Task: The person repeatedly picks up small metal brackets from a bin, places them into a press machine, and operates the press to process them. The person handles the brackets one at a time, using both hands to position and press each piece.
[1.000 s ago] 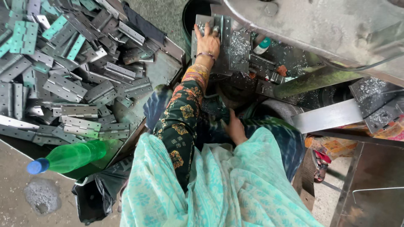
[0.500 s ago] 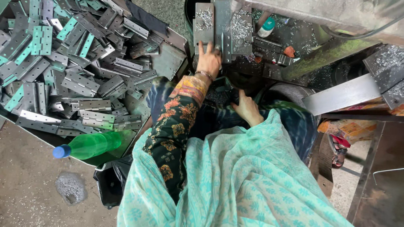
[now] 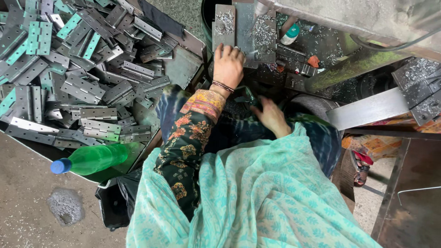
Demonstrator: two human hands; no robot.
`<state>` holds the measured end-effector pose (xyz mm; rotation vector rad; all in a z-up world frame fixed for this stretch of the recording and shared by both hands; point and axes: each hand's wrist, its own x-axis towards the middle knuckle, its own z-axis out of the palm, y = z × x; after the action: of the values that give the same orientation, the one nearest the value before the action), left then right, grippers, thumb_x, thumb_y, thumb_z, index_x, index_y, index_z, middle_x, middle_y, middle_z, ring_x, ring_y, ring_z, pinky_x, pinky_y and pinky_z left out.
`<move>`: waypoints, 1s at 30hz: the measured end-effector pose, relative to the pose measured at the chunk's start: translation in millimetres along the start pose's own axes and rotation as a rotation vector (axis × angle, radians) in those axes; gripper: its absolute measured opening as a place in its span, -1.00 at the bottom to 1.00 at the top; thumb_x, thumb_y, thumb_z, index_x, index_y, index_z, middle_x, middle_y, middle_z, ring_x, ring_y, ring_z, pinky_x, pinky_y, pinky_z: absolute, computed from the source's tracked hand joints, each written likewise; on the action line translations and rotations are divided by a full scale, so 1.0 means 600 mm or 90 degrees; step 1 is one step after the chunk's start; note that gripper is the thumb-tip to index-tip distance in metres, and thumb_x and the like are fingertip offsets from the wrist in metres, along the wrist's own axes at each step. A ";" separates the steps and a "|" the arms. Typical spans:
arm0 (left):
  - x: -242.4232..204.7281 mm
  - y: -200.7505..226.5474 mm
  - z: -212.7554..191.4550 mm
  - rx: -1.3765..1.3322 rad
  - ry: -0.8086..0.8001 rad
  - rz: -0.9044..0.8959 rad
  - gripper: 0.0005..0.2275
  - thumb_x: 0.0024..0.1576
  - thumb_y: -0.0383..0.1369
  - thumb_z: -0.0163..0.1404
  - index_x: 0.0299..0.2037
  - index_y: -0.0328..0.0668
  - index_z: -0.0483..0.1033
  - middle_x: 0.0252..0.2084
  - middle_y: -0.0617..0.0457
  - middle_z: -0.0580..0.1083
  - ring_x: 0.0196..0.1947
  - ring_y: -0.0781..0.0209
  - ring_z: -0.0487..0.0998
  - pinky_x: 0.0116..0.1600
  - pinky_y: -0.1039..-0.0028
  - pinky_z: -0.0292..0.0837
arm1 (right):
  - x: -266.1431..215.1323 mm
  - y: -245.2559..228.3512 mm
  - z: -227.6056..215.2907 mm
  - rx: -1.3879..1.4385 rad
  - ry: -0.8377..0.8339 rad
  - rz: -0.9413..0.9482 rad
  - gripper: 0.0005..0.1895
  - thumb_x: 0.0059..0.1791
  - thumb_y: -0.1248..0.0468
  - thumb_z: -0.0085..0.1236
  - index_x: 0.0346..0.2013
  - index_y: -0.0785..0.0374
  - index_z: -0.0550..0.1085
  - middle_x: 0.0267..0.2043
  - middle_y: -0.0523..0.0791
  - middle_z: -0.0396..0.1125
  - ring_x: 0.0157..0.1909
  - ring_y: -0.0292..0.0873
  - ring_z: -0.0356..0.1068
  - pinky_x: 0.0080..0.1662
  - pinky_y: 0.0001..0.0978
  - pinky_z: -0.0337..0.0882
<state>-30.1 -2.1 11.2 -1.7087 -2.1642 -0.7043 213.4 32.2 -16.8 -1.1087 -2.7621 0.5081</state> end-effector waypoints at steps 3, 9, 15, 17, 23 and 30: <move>0.005 -0.011 0.004 -0.222 0.002 -0.172 -0.84 0.11 -0.33 0.16 -0.19 -0.22 0.64 -0.15 -0.07 0.59 -0.01 -0.07 0.52 0.17 0.15 0.39 | 0.045 0.014 -0.010 0.197 0.152 -0.049 -0.40 0.02 0.18 0.27 0.28 0.33 0.32 0.11 0.15 0.39 -0.24 0.00 0.48 -0.18 -0.17 0.51; 0.047 -0.019 0.029 -0.672 -0.140 -0.353 -0.76 0.13 -0.26 0.19 -0.05 -0.12 0.68 -0.19 -0.05 0.67 -0.13 0.01 0.67 -0.01 0.33 0.55 | 0.130 0.004 -0.041 0.848 0.218 0.161 -0.61 0.07 0.36 0.21 0.17 0.29 0.38 -0.06 -0.10 0.43 -0.19 -0.31 0.49 -0.28 -0.46 0.56; 0.061 -0.049 0.016 -0.061 -0.244 -0.191 -0.66 0.10 -0.14 0.15 0.05 0.00 0.58 0.10 0.09 0.48 0.17 0.01 0.39 0.18 -0.05 0.34 | 0.150 -0.017 -0.060 0.124 0.395 -0.090 -0.72 0.05 0.46 0.26 0.04 0.28 0.46 -0.11 -0.03 0.39 -0.15 -0.03 0.47 -0.16 -0.19 0.50; 0.058 -0.050 0.014 0.040 -0.252 -0.185 -0.67 0.11 -0.22 0.11 0.09 -0.01 0.56 0.17 0.12 0.45 0.25 0.01 0.33 0.29 -0.13 0.24 | 0.148 -0.040 -0.042 0.046 0.301 -0.147 -0.66 -0.04 0.50 0.22 0.03 0.28 0.48 -0.06 0.02 0.36 -0.08 0.11 0.43 -0.09 -0.10 0.45; 0.057 -0.028 0.030 0.000 -0.297 -0.144 -0.59 0.12 -0.15 0.09 0.17 -0.03 0.50 0.25 0.08 0.38 0.32 -0.05 0.24 0.36 -0.27 0.08 | 0.173 -0.070 -0.009 0.045 0.206 -0.189 -0.49 -0.09 0.57 0.13 0.17 0.34 0.45 0.05 0.07 0.31 0.13 0.20 0.35 0.16 -0.07 0.39; 0.047 0.010 0.038 0.046 -0.355 -0.069 -0.48 0.11 0.03 0.01 0.17 -0.14 0.49 0.34 0.03 0.31 0.45 -0.18 0.03 0.31 -0.48 -0.17 | 0.099 -0.053 -0.022 0.171 0.176 -0.149 -0.44 -0.07 0.47 0.18 0.26 0.39 0.39 0.20 0.13 0.30 0.23 0.19 0.32 0.22 -0.10 0.35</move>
<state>-30.0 34.7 7.6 -1.9286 -2.6185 -0.1705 153.2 55.2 6.2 -0.7240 -2.4511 0.6195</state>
